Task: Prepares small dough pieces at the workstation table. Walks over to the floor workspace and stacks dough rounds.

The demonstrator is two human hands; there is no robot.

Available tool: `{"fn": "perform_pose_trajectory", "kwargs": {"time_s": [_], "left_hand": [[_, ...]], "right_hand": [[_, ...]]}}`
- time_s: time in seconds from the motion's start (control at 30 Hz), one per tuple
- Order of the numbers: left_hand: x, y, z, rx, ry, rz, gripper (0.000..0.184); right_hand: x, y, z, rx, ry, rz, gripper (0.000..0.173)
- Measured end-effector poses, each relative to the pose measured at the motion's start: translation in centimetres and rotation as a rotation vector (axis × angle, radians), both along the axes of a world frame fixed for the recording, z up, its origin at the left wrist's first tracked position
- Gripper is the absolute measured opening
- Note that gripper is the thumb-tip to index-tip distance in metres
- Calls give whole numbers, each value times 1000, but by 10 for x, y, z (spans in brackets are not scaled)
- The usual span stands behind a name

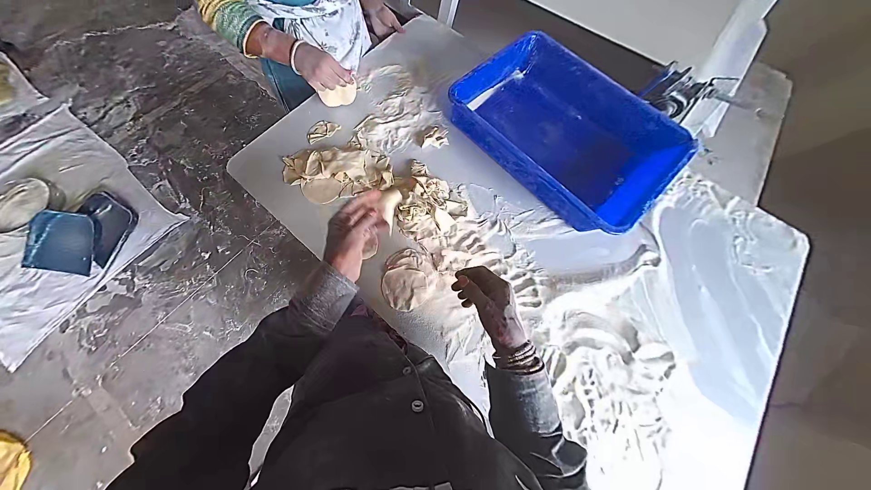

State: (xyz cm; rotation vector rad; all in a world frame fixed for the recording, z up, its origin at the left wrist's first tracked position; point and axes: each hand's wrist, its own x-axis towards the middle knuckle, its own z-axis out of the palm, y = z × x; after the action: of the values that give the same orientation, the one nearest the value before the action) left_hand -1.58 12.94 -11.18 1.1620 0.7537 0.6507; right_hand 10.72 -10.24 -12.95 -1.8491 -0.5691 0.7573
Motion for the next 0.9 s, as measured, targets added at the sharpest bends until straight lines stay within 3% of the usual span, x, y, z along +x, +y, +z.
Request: {"fn": "perform_pose_trajectory", "kwargs": {"time_s": [0.07,0.13,0.23,0.33,0.4,0.43,0.57,0.73,0.83,0.9], "left_hand": [[6,23,7,-78,7,132,49],[2,31,2,-70,115,148,49],[-13,26,-27,160,362,-32,50],[-24,19,-61,600,743,-305,69],[-21,11,-67,701,958,-428,71],[-19,9,-70,711,987,-443,65],[-19,16,-75,673,834,-452,38],[-15,16,-69,540,506,-267,26],[-5,5,-59,614,449,-254,50],[6,-8,-49,611,375,-300,54]], "right_hand": [[11,-1,-7,-101,-80,-10,26],[21,9,-10,-217,-167,12,28],[30,38,-11,-369,-303,52,32],[36,69,-32,-468,-450,71,55],[40,89,-45,-555,-523,103,68],[42,97,-49,-582,-557,109,65],[55,109,-38,-582,-466,88,34],[64,86,-22,-164,-333,-58,25],[61,73,-15,31,-245,-138,21],[52,67,1,174,1,-169,15]]}}
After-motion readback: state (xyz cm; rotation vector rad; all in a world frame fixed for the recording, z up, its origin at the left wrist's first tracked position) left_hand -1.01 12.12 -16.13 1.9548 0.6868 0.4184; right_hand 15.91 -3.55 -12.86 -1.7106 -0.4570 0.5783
